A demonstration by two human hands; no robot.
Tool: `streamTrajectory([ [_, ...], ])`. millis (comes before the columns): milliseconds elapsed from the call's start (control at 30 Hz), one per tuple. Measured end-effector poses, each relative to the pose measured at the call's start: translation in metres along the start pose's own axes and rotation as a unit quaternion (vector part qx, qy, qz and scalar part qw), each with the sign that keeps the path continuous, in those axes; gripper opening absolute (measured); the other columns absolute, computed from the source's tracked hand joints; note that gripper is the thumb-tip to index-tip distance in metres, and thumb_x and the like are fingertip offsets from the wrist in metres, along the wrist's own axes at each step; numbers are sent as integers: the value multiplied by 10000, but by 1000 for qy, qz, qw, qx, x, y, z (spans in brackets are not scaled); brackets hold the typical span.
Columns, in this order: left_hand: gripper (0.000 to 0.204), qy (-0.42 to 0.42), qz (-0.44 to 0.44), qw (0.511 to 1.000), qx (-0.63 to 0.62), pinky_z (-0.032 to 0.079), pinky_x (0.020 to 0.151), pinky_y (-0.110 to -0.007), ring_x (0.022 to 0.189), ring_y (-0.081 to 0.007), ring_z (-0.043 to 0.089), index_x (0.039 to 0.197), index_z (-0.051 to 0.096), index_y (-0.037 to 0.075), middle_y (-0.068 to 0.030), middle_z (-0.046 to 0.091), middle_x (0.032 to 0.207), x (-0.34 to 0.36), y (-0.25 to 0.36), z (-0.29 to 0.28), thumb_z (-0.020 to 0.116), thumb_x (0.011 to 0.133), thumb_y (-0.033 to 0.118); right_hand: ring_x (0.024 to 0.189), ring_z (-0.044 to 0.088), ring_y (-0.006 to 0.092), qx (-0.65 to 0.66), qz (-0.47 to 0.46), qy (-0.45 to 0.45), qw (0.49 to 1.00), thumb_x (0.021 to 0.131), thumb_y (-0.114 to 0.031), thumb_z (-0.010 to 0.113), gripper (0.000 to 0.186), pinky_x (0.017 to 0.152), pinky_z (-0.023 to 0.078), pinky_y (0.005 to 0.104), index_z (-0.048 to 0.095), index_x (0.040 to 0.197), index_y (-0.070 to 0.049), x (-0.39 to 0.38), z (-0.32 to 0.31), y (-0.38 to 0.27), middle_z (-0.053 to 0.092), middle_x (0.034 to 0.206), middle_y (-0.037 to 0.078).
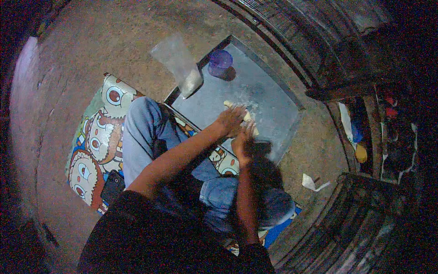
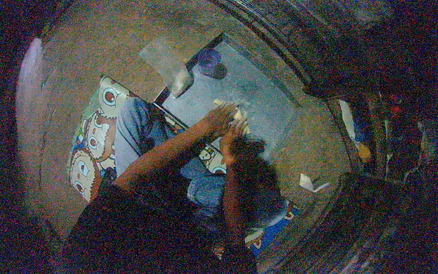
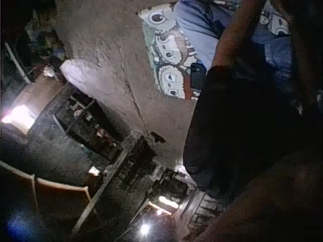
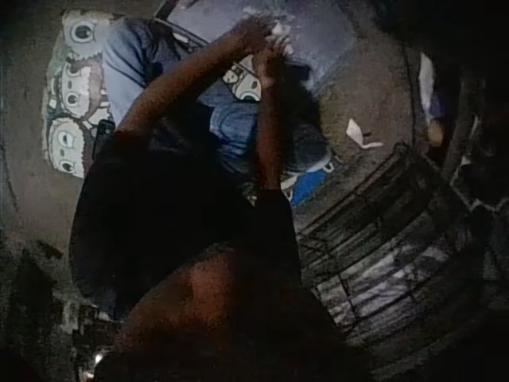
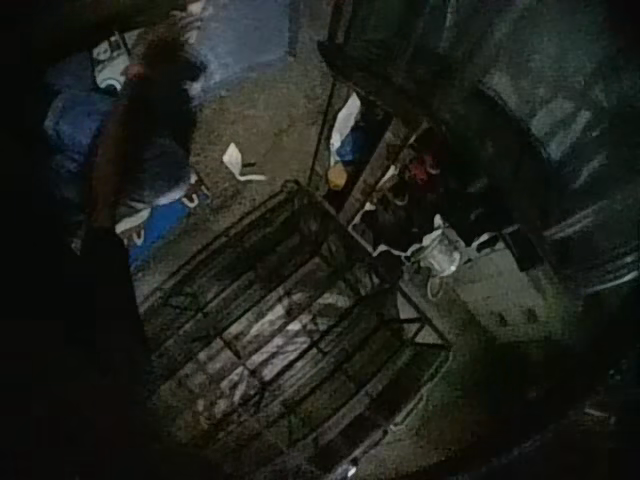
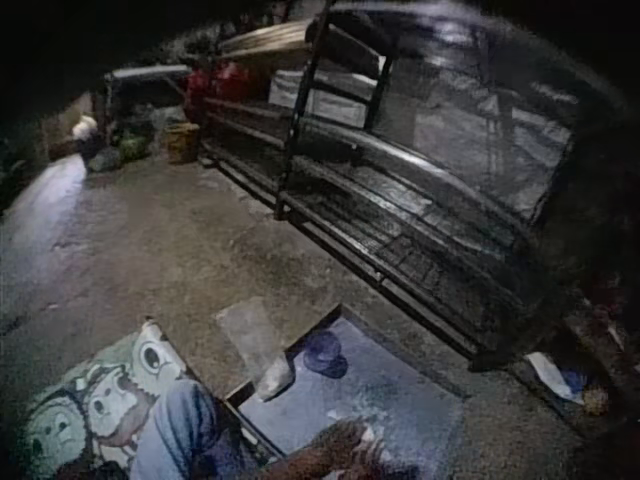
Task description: The person kneads a piece of dough on a metal tray, rolling it out into a long shape and then folding it back together.
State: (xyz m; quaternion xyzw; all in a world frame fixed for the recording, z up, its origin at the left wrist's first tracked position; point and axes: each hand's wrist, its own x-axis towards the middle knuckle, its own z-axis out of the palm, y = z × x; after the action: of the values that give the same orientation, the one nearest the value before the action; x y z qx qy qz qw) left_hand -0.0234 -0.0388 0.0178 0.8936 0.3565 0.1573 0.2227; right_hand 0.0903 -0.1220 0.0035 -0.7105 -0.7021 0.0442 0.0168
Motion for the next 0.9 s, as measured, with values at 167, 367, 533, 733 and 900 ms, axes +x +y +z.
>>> streamTrajectory([
  [167, 593, -86, -40, 995, -40, 167, 1108, -420, 1345, -306, 240, 1330, 358, -22, -184, 295, 1429, 19, -1, -14, 452, 856, 322, 1332, 101, 480, -81, -54, 56, 994, 736, -101, 529, 702, 1108, 110, 490, 238, 1332, 130, 21, 22, 23, 146, 1409, 350],
  [367, 537, 90, 39, 995, -22, 281, 1057, -431, 1261, -364, 345, 1276, 391, -16, -211, 342, 1380, 3, -3, 14, 510, 826, 252, 1347, 98, 447, 79, 25, -46, 995, 757, -84, 537, 790, 1104, 142, 489, 97, 1393, 77, 52, -6, 47, 152, 1445, 278],
  [533, 525, 118, -17, 992, -33, 319, 1038, -448, 1232, -397, 385, 1263, 402, -21, -239, 374, 1352, 39, -23, 29, 516, 811, 220, 1356, 94, 429, 112, 16, -17, 993, 679, 2, 509, 792, 1109, 120, 478, 158, 1384, 83, 65, -13, 43, 135, 1455, 274],
  [733, 585, -11, 6, 1000, 27, 246, 1086, -424, 1301, -345, 312, 1321, 361, -3, -206, 319, 1405, 77, -38, 26, 500, 827, 279, 1362, 48, 432, 90, 38, 8, 995, 637, 31, 509, 833, 1106, 59, 500, 148, 1386, 78, 46, -13, 18, 105, 1462, 269],
  [900, 575, -86, 8, 992, 95, 191, 1109, -408, 1335, -293, 277, 1348, 332, -8, -164, 294, 1437, 84, -28, 8, 431, 834, 230, 1362, 16, 434, 22, 36, 63, 997, 695, -16, 548, 835, 1111, 58, 486, 102, 1397, 64, 68, 17, 46, 60, 1469, 256],
])
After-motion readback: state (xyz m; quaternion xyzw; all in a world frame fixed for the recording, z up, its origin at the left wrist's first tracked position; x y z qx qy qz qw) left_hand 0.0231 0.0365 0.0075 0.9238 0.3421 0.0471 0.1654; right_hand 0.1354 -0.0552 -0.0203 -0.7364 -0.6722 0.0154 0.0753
